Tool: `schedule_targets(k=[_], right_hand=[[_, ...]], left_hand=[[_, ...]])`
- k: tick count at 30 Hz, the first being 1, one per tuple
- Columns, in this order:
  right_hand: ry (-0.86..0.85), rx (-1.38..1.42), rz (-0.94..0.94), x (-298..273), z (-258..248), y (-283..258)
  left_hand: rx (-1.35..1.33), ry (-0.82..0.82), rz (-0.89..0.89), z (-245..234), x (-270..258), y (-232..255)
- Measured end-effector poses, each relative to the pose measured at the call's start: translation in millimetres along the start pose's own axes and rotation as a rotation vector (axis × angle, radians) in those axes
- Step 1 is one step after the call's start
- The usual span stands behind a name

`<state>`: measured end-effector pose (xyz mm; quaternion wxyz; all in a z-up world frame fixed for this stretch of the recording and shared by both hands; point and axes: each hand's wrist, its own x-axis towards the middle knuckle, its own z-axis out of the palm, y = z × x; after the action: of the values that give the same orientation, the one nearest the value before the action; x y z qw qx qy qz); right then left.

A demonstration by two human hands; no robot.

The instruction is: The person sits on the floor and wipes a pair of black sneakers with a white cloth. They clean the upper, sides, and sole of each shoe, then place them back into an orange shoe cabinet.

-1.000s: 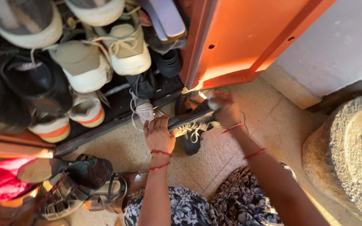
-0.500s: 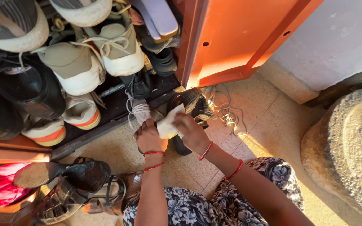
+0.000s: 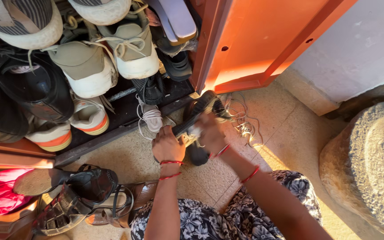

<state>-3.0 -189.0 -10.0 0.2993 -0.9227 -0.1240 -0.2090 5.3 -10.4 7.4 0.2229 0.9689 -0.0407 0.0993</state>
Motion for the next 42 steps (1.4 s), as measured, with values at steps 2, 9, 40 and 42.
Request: schedule_targets(k=[2, 9, 40, 42], right_hand=[[-0.088, 0.036, -0.036, -13.4, 19.8, -18.6], [-0.109, -0.160, 0.134, 23.5, -15.8, 42.5], [0.120, -0.210, 0.104, -4.7, -113.4, -2.6], [0.142, -0.185, 0.058, -8.3, -105.3, -20.7]], left_hand=[[0.041, -0.001, -0.034, 0.7, 0.6, -8.4], [-0.080, -0.012, -0.065, 0.1, 0.1, -18.5], [-0.315, 0.431, 0.079, -35.4, -57.6, 1.9], [-0.335, 0.469, 0.076, -33.2, -56.8, -1.1]])
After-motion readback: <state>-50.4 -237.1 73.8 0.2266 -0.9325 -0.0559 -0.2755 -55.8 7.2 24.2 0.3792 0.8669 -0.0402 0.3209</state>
